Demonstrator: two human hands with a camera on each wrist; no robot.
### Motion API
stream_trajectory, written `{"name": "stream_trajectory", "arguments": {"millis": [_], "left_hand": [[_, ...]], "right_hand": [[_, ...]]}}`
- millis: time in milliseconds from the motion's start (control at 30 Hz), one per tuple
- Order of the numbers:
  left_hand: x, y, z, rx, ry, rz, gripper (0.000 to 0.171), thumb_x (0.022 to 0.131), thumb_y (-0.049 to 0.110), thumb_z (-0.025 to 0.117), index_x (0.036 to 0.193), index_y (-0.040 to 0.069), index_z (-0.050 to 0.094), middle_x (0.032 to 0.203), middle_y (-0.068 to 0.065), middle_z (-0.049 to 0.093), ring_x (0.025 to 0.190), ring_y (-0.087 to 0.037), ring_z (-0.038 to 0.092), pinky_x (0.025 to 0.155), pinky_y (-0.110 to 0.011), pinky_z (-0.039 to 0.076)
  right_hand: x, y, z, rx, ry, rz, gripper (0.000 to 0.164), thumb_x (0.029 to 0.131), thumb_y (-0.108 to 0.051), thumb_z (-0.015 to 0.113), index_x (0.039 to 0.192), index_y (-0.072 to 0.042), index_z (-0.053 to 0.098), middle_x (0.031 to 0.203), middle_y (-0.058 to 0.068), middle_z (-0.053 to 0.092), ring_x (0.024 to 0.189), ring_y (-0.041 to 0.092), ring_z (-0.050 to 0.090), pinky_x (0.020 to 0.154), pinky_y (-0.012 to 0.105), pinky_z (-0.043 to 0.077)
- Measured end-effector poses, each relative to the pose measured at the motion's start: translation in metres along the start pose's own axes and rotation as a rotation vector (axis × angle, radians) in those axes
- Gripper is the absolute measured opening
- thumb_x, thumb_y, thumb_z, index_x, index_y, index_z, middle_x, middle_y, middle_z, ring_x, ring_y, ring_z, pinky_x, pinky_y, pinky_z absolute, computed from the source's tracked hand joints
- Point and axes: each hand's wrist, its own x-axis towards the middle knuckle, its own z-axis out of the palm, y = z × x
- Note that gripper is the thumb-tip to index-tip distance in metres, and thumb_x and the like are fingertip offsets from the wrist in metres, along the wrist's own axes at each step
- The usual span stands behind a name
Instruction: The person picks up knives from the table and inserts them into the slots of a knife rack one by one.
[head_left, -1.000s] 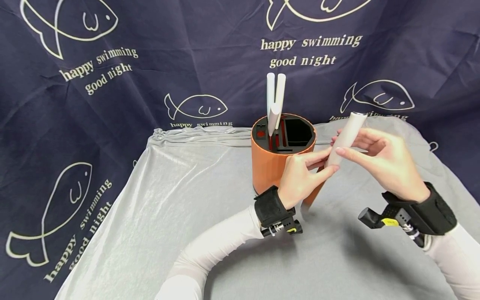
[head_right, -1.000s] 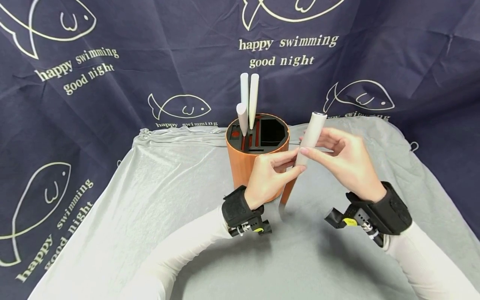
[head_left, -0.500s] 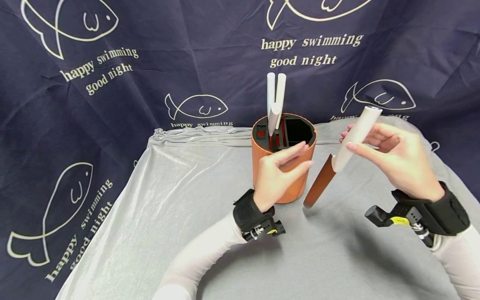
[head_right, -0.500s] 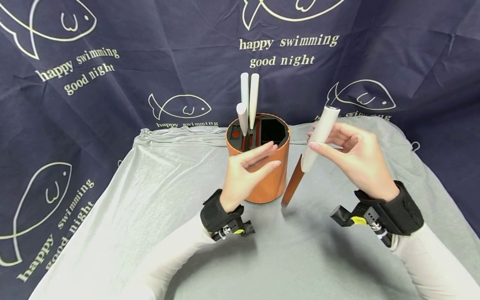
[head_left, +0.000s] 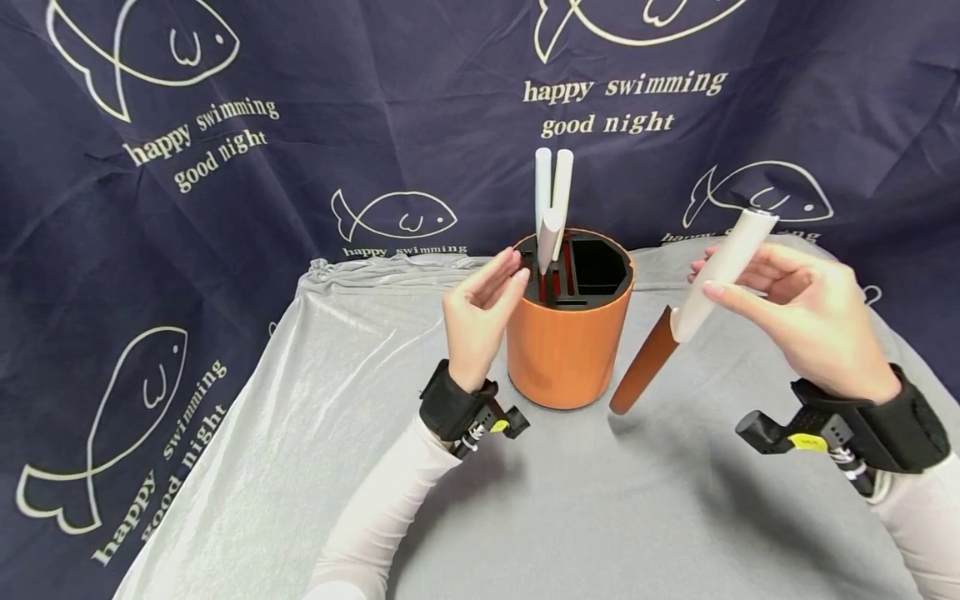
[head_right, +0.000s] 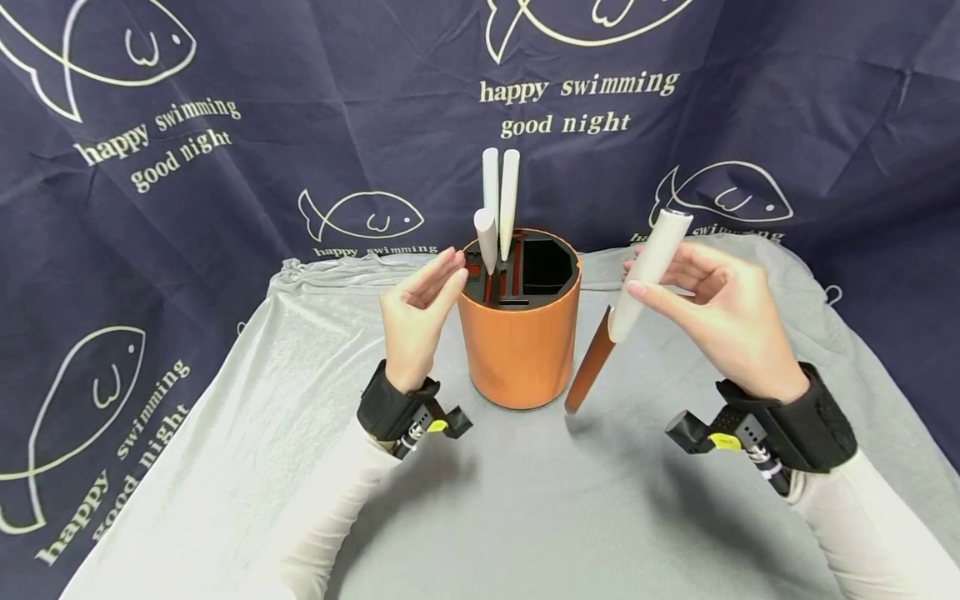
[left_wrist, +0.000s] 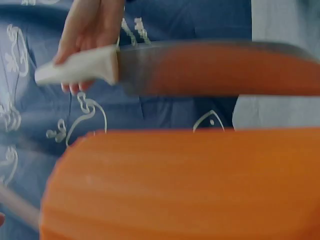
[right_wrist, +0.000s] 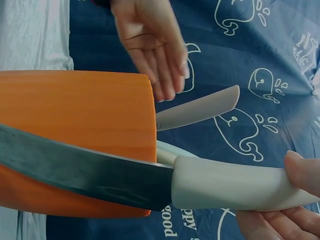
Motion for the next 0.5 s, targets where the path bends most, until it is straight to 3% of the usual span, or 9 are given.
{"name": "stream_trajectory", "arguments": {"millis": [233,500], "left_hand": [[0.009,-0.017,-0.007,0.049,0.062,-0.05,0.037,0.088,0.001,0.068,0.122,-0.011,0.061,0.122,-0.027,0.063,0.116,-0.034,0.061,0.098,-0.029,0.051],[0.013,-0.029,-0.009,0.019,0.094,-0.181,0.034,0.089,0.0,0.066,0.121,-0.009,0.063,0.122,-0.025,0.063,0.115,-0.03,0.062,0.094,-0.028,0.054]], "right_hand": [[0.001,0.001,-0.002,0.153,-0.009,-0.029,0.036,0.08,0.02,0.066,0.115,0.016,0.061,0.107,0.013,0.071,0.093,0.017,0.069,0.082,0.018,0.054],[-0.002,0.0,-0.005,0.258,0.02,-0.021,0.038,0.08,0.023,0.062,0.118,0.019,0.058,0.107,0.017,0.071,0.097,0.022,0.069,0.087,0.021,0.054]]}}
